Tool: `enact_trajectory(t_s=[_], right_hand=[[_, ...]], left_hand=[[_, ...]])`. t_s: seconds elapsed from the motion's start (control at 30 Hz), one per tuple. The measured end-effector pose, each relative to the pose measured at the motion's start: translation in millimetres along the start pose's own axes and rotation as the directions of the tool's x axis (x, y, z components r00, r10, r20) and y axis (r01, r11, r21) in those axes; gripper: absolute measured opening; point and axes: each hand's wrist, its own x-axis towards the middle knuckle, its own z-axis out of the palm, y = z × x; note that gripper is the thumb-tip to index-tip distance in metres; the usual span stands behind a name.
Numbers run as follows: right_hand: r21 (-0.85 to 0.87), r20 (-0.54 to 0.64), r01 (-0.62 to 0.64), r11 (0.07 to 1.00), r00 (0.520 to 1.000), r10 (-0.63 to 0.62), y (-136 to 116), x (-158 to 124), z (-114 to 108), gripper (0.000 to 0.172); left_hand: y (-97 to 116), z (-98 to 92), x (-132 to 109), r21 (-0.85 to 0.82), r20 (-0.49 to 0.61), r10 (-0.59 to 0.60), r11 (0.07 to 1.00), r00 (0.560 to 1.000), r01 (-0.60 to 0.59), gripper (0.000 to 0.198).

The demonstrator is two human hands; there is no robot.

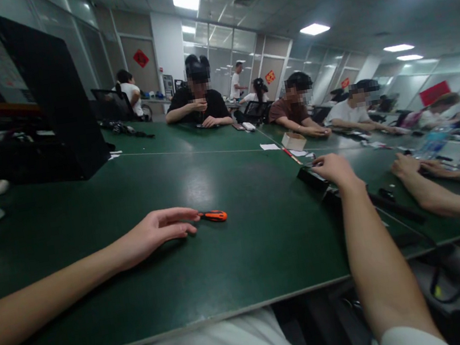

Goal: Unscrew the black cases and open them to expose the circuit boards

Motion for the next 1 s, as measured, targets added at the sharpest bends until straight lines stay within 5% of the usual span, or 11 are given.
enact_trajectory(t_s=[0.13,0.37,1.0], right_hand=[[-0.021,0.152,-0.097,0.995,0.983,0.099,7.4,8.0,11.8,0.036],[-0.050,0.170,-0.104,0.993,0.979,0.111,7.4,14.6,17.4,0.039],[-0.175,0.208,0.118,0.977,0.975,-0.080,18.5,42.1,42.4,0.042]], left_hand=[[-0.1,-0.8,-0.7,0.004,0.016,0.005,1.000,1.000,-0.005,0.038],[1.9,0.2,-1.1,0.017,0.027,0.011,1.000,1.000,-0.011,0.036],[5.5,2.1,-0.6,0.049,0.024,-0.010,0.999,1.000,0.009,0.030]])
